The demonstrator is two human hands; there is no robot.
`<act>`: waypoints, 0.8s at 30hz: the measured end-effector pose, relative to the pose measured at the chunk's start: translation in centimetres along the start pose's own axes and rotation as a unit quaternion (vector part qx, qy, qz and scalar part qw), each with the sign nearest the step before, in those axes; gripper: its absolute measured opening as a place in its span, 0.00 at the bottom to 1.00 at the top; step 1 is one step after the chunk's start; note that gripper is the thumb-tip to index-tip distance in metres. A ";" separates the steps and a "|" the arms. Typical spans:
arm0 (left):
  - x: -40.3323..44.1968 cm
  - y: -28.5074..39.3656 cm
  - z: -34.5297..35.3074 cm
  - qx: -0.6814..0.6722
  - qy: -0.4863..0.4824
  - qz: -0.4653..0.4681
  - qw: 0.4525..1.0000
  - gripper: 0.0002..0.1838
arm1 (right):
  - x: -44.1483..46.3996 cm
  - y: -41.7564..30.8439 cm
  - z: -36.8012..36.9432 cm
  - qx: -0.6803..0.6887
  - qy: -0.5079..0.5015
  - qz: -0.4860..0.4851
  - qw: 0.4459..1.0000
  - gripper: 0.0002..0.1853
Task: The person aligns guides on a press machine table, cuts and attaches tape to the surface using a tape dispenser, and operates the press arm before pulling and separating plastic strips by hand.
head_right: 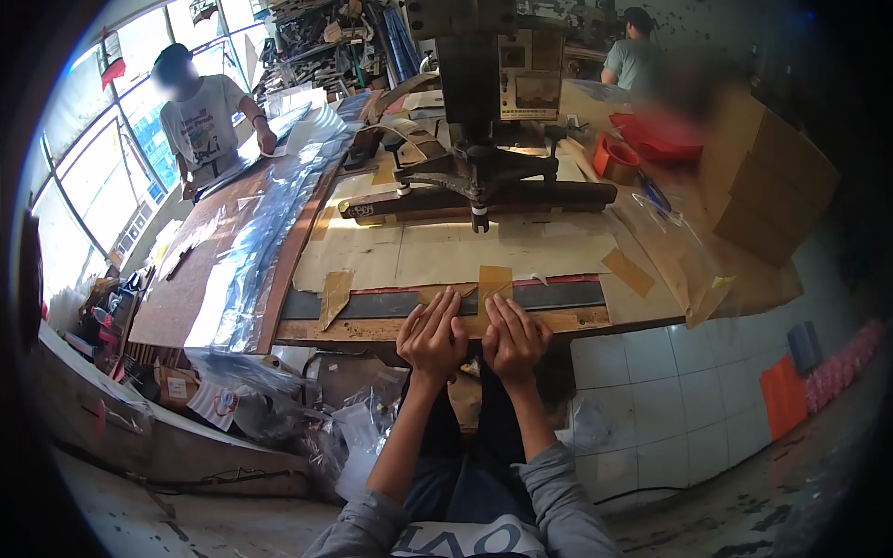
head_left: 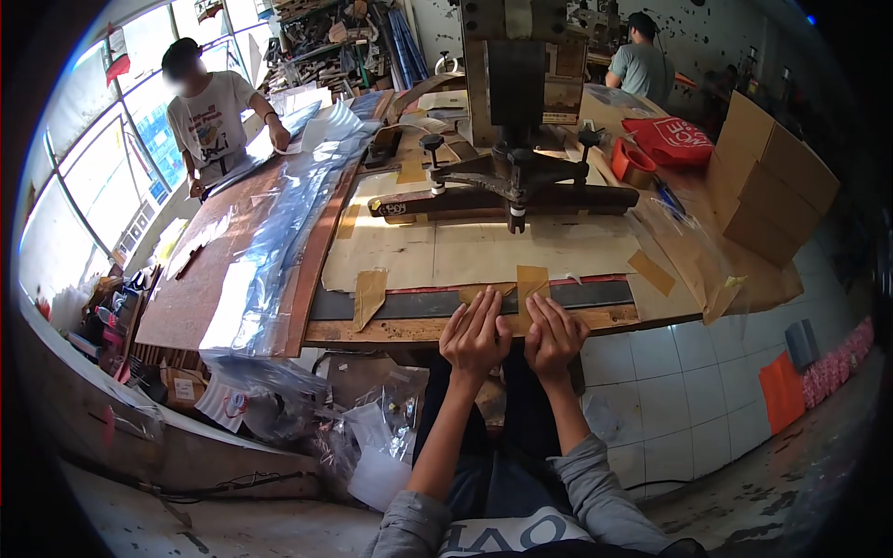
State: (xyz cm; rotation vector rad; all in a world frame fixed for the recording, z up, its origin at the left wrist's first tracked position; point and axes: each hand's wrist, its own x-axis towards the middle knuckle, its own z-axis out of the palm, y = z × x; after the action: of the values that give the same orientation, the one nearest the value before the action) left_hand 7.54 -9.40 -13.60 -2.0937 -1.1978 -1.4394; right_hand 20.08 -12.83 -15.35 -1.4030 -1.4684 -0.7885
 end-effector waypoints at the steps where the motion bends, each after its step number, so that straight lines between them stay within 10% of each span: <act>1: 0.0 0.0 0.0 0.001 -0.001 0.002 1.000 0.16 | 0.0 0.0 0.0 0.000 0.001 0.001 1.000 0.17; 24: 0.0 -0.1 0.2 0.021 0.016 0.012 1.000 0.16 | 0.2 -0.2 -0.2 0.004 0.003 0.004 1.000 0.17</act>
State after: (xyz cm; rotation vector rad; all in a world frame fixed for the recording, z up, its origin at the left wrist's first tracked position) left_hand 7.57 -9.26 -13.69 -2.0426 -1.1774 -1.4206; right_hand 19.95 -13.00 -15.04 -1.3979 -1.4594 -0.7805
